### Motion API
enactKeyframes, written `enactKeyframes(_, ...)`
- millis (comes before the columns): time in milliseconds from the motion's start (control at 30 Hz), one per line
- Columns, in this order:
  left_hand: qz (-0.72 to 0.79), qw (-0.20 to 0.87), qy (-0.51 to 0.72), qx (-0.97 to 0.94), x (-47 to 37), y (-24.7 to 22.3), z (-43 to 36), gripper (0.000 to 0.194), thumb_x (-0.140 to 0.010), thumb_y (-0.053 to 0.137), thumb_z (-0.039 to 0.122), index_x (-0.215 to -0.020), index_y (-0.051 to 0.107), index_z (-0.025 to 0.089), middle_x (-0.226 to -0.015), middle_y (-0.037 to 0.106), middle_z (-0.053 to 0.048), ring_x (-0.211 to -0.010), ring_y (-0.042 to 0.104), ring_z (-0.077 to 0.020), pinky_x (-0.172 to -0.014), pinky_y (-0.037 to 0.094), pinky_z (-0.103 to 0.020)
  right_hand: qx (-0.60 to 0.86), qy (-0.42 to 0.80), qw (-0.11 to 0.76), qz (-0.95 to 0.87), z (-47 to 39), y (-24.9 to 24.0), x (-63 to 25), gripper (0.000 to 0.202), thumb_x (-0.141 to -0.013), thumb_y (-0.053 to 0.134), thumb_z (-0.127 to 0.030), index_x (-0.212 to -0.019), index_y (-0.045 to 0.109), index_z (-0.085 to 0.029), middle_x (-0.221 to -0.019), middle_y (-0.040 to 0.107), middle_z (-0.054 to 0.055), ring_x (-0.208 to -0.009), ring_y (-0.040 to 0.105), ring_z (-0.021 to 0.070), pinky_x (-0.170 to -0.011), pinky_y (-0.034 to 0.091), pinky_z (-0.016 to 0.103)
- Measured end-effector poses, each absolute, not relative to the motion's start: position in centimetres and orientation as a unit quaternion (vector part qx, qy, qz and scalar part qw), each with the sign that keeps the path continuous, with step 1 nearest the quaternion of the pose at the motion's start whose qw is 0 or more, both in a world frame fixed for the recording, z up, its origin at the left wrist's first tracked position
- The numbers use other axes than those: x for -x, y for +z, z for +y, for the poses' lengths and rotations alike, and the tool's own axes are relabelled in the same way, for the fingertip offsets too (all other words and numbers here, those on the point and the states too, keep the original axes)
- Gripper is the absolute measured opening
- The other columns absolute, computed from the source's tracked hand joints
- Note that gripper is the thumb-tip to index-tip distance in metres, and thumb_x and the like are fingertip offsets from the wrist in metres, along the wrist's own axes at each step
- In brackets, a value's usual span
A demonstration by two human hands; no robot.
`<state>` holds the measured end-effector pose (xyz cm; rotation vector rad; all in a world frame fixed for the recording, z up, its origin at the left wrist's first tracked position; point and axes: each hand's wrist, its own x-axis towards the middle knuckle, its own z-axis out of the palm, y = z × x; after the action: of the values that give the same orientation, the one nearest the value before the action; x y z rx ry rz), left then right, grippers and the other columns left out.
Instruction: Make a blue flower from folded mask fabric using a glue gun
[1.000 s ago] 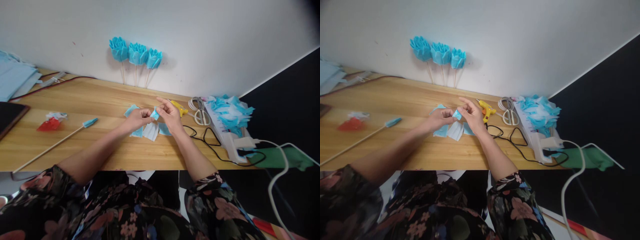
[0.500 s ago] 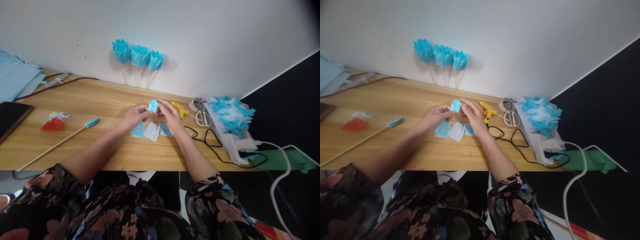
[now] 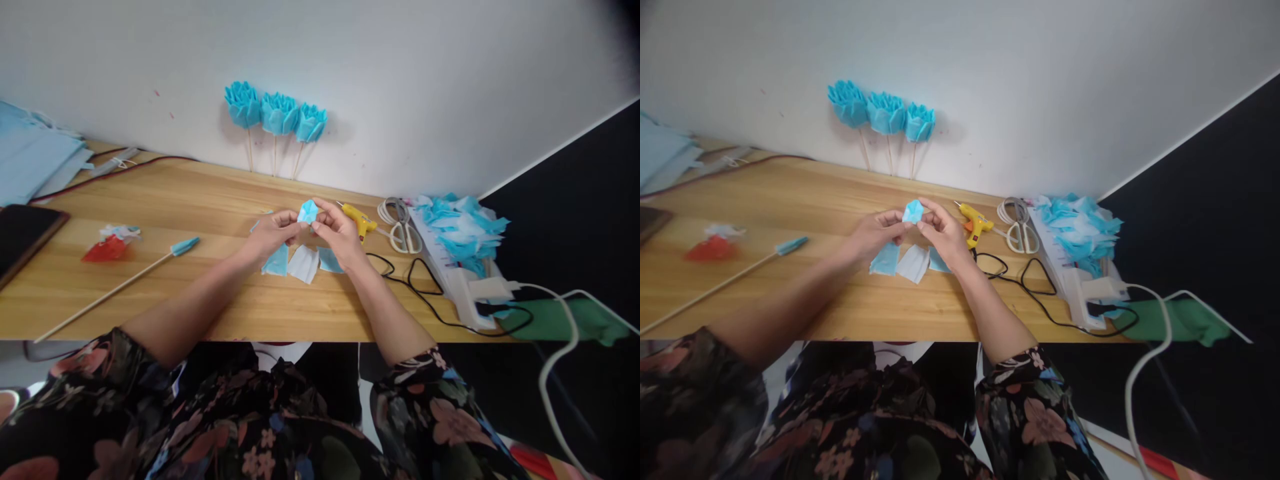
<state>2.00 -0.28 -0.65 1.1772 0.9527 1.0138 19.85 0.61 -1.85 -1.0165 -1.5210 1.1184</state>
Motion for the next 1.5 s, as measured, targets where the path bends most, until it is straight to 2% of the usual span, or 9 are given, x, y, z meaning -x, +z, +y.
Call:
enactKeyframes(300, 0.409, 0.624, 0.439, -0.501, -2.0, -0.8, -0.1, 0.022, -0.070, 0.076, 0.035, -0.081, 0.066, 0.018, -0.061, 0.054, 0.005, -0.053, 0.042, -0.0072, -0.056, 0.035, -0.024, 0.425, 0.449, 0.488, -0.617, 0.8, -1.9, -20.0, 0.052, -0.083, 0.068, -0.032, -0.134, 0.061, -0.029, -0.084, 0.062, 0.000, -0.078, 0.056, 0.0162, -0.076, 0.054, 0.035)
enactKeyframes(633, 0.426, 0.604, 0.441, -0.509, -1.9, -0.4, -0.3, 0.018, -0.074, 0.072, 0.032, -0.074, 0.060, 0.019, -0.058, 0.052, 0.005, -0.053, 0.043, -0.0079, -0.055, 0.034, -0.024, 0.433, 0.466, 0.467, -0.615, 0.3, -1.4, -19.7, 0.049, -0.082, 0.066, -0.041, -0.130, 0.062, -0.029, -0.087, 0.063, 0.002, -0.083, 0.058, 0.0186, -0.078, 0.055, 0.037)
enactKeyframes(767, 0.427, 0.602, 0.439, -0.513, -1.9, -0.4, -0.3, 0.019, -0.074, 0.072, 0.034, -0.075, 0.061, 0.019, -0.058, 0.052, 0.005, -0.053, 0.043, -0.0080, -0.054, 0.034, -0.024, 0.431, 0.459, 0.461, -0.626, 0.4, -1.6, -19.7, 0.053, -0.081, 0.068, -0.045, -0.132, 0.062, -0.030, -0.087, 0.061, 0.002, -0.082, 0.057, 0.0188, -0.078, 0.055, 0.038)
enactKeyframes(1033, 0.405, 0.627, 0.436, -0.502, -2.1, -0.8, -0.1, 0.024, -0.070, 0.077, 0.035, -0.081, 0.064, 0.019, -0.059, 0.053, 0.006, -0.052, 0.042, -0.0072, -0.053, 0.035, -0.023, 0.412, 0.464, 0.494, -0.609, 0.8, -2.1, -19.8, 0.049, -0.080, 0.072, -0.036, -0.127, 0.064, -0.028, -0.084, 0.059, -0.001, -0.078, 0.055, 0.0150, -0.076, 0.053, 0.033)
enactKeyframes(1200, 0.424, 0.609, 0.439, -0.506, -2.0, -0.9, 0.0, 0.020, -0.074, 0.073, 0.034, -0.075, 0.060, 0.019, -0.058, 0.053, 0.005, -0.051, 0.042, -0.0073, -0.053, 0.035, -0.023, 0.424, 0.459, 0.472, -0.622, 0.6, -2.0, -19.7, 0.051, -0.079, 0.070, -0.039, -0.129, 0.063, -0.029, -0.083, 0.058, -0.001, -0.077, 0.054, 0.0161, -0.074, 0.053, 0.034)
enactKeyframes(1500, 0.410, 0.606, 0.431, -0.528, -2.1, -1.2, 0.0, 0.020, -0.073, 0.073, 0.033, -0.071, 0.059, 0.019, -0.057, 0.051, 0.005, -0.051, 0.042, -0.0074, -0.053, 0.034, -0.023, 0.432, 0.471, 0.474, -0.605, 0.1, -1.1, -19.6, 0.042, -0.082, 0.069, -0.045, -0.121, 0.067, -0.031, -0.102, 0.066, 0.002, -0.092, 0.061, 0.0189, -0.081, 0.056, 0.037)
